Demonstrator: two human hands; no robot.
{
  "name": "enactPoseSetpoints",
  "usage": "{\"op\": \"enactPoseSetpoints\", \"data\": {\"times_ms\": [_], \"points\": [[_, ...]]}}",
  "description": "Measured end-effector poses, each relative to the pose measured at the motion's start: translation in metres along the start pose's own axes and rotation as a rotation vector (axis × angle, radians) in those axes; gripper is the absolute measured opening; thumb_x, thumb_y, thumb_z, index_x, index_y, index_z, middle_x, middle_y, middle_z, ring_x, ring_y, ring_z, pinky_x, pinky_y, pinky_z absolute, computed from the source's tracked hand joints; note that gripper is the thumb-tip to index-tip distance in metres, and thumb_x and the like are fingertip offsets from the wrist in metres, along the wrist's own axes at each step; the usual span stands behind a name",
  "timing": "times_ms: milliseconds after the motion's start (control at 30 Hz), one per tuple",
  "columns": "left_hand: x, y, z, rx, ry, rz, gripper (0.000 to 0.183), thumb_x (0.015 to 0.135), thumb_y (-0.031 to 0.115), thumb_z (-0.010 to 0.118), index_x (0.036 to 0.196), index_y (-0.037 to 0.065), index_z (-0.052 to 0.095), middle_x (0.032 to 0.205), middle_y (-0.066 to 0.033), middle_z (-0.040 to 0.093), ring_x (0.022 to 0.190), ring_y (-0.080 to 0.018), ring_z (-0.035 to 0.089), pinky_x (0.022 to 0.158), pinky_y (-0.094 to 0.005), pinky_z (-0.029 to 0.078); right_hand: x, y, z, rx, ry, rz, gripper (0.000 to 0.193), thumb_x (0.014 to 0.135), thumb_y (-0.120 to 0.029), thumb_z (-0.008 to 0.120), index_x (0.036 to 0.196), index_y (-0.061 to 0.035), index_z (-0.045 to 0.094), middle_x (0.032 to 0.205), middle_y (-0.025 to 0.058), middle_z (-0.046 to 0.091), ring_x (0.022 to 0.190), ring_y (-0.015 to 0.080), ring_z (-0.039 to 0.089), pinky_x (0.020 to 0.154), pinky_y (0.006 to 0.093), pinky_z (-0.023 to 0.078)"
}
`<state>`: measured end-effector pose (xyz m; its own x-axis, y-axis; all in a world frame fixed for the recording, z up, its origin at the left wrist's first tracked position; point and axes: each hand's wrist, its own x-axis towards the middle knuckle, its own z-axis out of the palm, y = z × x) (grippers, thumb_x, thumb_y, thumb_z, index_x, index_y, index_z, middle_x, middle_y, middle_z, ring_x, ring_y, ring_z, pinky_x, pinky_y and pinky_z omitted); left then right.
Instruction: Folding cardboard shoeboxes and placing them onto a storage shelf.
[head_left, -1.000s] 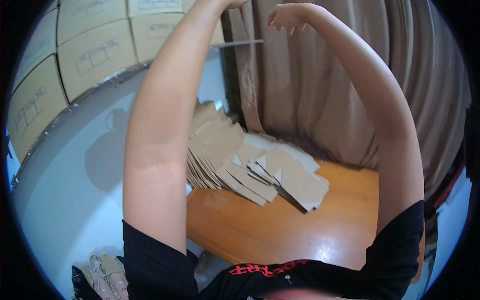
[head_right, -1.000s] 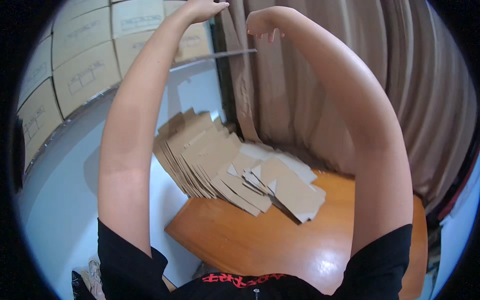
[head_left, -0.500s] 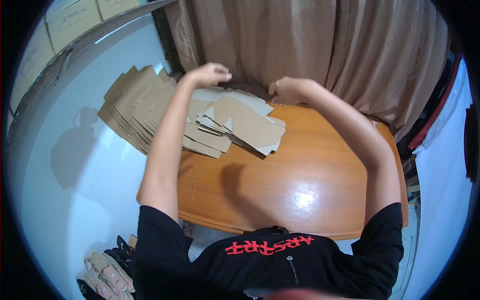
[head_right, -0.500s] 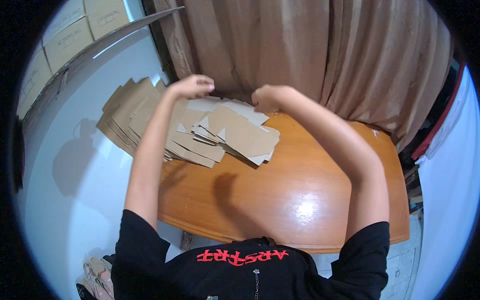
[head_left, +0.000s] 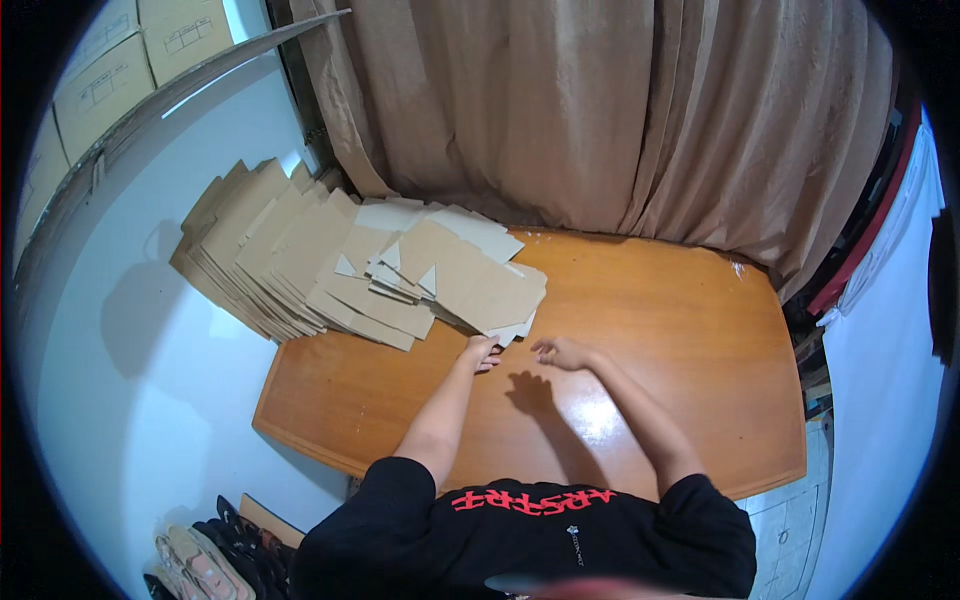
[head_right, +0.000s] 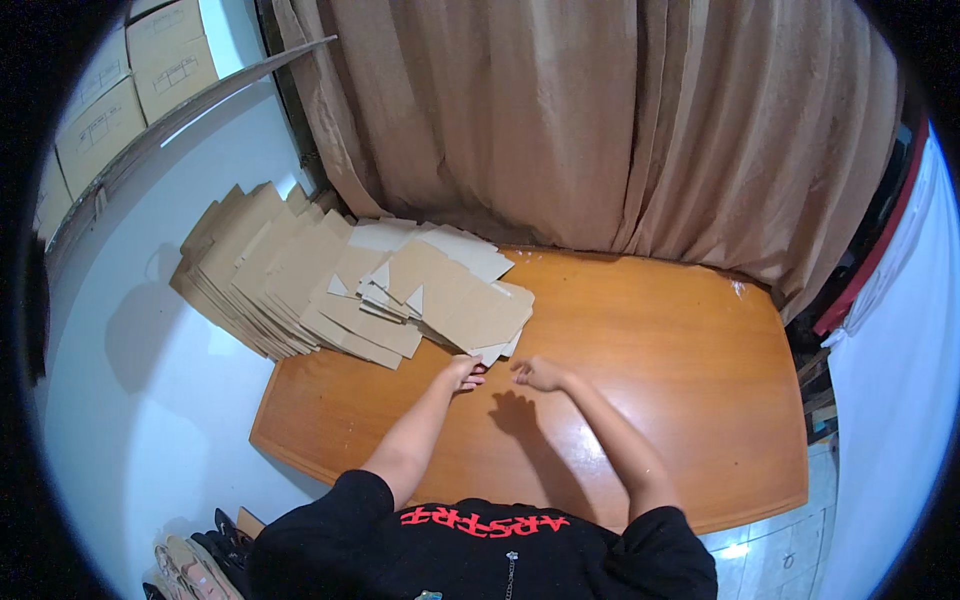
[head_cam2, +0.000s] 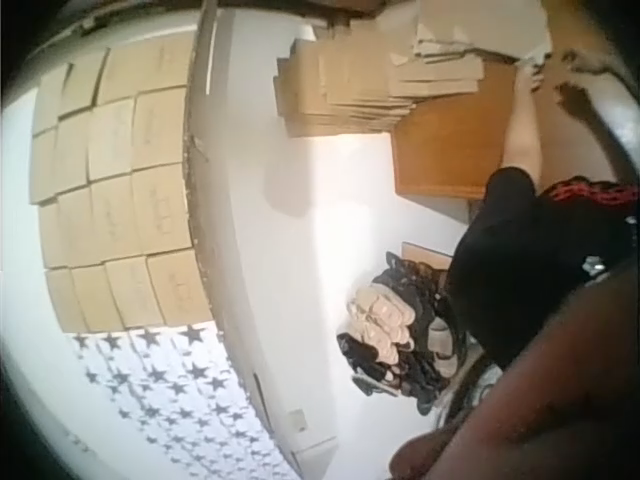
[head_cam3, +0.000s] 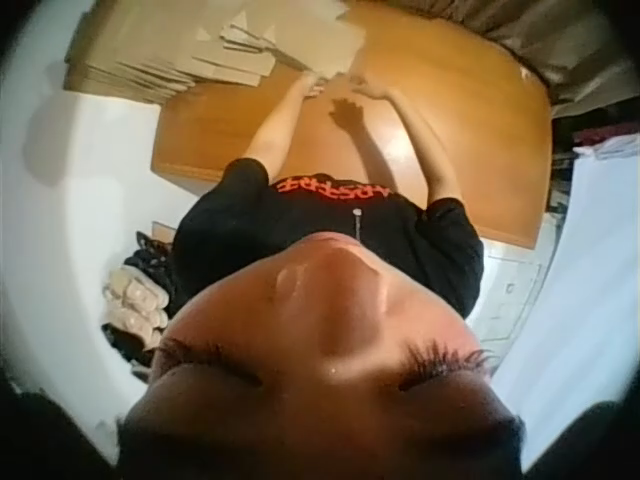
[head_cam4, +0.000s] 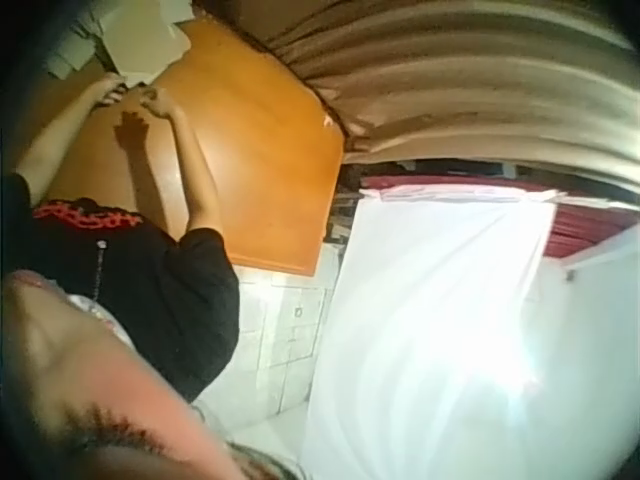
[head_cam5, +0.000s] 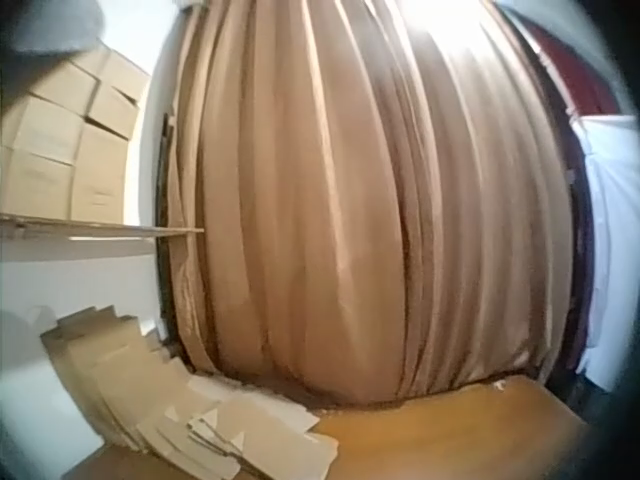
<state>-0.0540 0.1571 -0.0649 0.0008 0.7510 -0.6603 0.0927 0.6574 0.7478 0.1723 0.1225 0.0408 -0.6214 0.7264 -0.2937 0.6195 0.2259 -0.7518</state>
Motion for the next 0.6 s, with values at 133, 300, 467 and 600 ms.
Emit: {"op": "enactPoseSetpoints", "data": {"times_ms": [133,300,467,600], "points": [[0.005,-0.007,0.009,-0.169,0.054,0.047,0.030,0.083,0.033,0.059,0.103,0.013,0.050,0.089,-0.0037,0.058,0.064,-0.0162,0.059,0.046,-0.0272,0.044,-0.002,0.004,0.037,0.247,0.031,0.065,0.035,0.086,-0.019,0.055,0.117,-0.0026,0.051,0.100,0.0138,0.062,0.091,0.0206,0.058,0.081,0.0323,0.046],[-0.002,0.006,0.024,-0.417,0.050,0.282,0.025,0.086,0.026,0.057,0.100,0.008,0.048,0.085,-0.0068,0.057,0.064,-0.0163,0.060,0.044,-0.0237,0.045,0.000,0.025,0.052,0.329,0.157,-0.031,0.035,0.086,-0.017,0.054,0.117,-0.0009,0.051,0.094,0.0112,0.061,0.081,0.0162,0.058,0.074,0.0295,0.047],[-0.033,0.031,0.034,-0.651,0.133,0.484,0.021,0.081,0.005,0.046,0.103,0.004,0.046,0.101,-0.0101,0.053,0.090,-0.0234,0.057,0.075,-0.0376,0.053,-0.002,0.035,0.037,0.433,0.289,-0.008,0.033,0.085,-0.016,0.056,0.114,0.0000,0.053,0.095,0.0107,0.061,0.078,0.0156,0.057,0.072,0.0294,0.047],[-0.042,0.035,0.028,-0.745,0.158,0.447,0.022,0.080,0.001,0.048,0.101,0.004,0.048,0.101,-0.0093,0.054,0.095,-0.0237,0.055,0.080,-0.0405,0.051,-0.010,0.032,0.025,0.452,0.437,-0.055,0.031,0.085,-0.016,0.056,0.112,-0.0004,0.054,0.094,0.0107,0.061,0.078,0.0151,0.057,0.070,0.0293,0.046]]}}
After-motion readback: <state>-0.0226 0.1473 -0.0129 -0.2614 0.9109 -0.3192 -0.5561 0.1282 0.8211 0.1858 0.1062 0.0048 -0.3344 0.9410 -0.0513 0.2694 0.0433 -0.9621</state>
